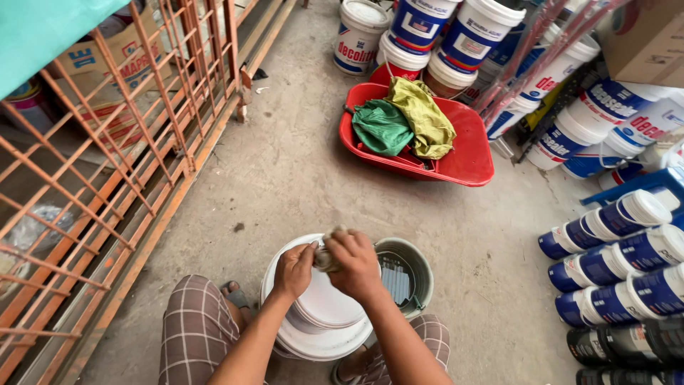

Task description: The person sits on the floor and wipes the exterior and lid of a white plastic bucket with a cloth. They dip the cloth into a smaller bucket of water and continue cleaning the surface of the large bucket.

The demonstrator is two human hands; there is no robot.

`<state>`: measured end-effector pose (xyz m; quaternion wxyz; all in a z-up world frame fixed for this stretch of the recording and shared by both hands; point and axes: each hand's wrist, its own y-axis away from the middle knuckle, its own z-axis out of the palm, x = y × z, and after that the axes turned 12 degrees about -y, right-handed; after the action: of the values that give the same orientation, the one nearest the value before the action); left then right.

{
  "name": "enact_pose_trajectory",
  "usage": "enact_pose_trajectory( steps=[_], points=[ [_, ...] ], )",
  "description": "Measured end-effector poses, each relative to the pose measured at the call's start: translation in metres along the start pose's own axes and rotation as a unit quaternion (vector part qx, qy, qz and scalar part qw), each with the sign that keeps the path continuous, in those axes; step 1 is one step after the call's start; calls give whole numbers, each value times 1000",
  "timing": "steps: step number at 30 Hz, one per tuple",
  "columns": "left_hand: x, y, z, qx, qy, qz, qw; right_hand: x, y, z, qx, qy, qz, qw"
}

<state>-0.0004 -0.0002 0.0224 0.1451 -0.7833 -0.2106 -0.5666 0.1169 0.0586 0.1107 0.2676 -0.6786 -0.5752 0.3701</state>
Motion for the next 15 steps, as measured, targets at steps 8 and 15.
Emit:
enact_pose_trajectory(
  steps=[8,15],
  points=[
    [5,31,-3,95,173,91,976,10,-5,19,-223,91,-3,970],
    [17,38,-6,67,352,128,925,-9,-35,20,-329,125,4,936]
  ],
)
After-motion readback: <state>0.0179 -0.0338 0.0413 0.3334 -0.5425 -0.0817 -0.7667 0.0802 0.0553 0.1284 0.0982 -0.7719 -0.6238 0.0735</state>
